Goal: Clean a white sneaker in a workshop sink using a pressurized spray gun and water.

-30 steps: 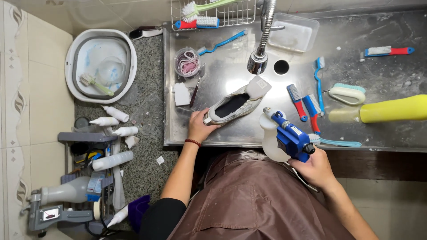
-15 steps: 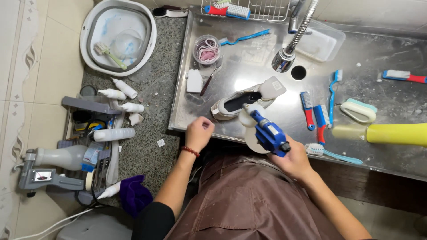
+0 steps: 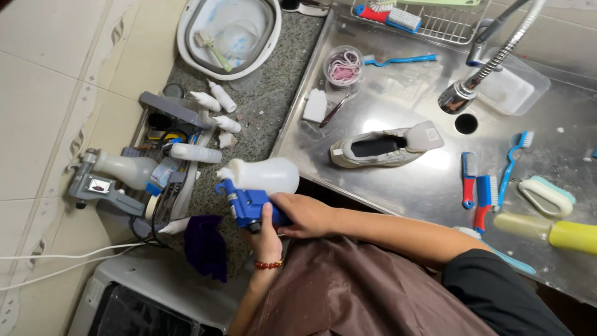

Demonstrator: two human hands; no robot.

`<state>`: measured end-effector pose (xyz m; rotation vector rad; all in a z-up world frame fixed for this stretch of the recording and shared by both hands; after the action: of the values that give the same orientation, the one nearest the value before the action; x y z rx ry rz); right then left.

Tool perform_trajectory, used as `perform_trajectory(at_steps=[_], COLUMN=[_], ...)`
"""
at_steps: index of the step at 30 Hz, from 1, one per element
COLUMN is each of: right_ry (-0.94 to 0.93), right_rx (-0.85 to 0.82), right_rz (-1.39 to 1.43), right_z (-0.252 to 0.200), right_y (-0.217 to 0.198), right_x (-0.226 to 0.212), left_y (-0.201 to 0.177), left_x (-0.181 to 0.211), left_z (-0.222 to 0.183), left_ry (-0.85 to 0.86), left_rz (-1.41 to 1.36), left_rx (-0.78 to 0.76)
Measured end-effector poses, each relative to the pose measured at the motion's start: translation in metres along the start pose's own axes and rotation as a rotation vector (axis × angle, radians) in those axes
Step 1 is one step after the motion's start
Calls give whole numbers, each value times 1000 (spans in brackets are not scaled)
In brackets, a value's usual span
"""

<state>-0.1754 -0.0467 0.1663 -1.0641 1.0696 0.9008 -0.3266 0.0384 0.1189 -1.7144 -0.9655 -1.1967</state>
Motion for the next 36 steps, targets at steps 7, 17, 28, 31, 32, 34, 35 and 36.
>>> perform_trajectory(at_steps=[7,17,28,31,32,34,35,36], right_ry=[40,135,756,765,701,810,904,914], right_rx=[-140,554,154,287,332,415,479,492], right_rz=[-189,-841,-699,-572,-543,-339,-124,-117], right_z=[-3,-106,-89,-115,-121,-125,-129,-133], right_y=[-21,-186,-225,-238,-242,-246,-244,-243], right_x=[32,89,185,200,206,171,155,149], left_y=[-96,-132,-107,-94,-91,-67,-61,-52], left_x=[-24,-73,-91,-83,-79,-73,-70,-69], left_z=[37,90,104,79,70,56,47,51], left_ry=[177,358,356,244,164,117,62,68], left_rz=[192,522,628,636,643,649,662,669], left_rx=[215,225,215,331,422,483,558,542])
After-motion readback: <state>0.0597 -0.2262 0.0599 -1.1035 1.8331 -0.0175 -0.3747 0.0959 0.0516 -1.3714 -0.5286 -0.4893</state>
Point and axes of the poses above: each hand's wrist, its own z-axis towards the middle knuckle, its own y-axis out of the palm, x = y × z, the point moved 3 cm from there along z, towards the middle knuckle, and after that the axes turned 12 degrees about z, right-handed, at the moved point
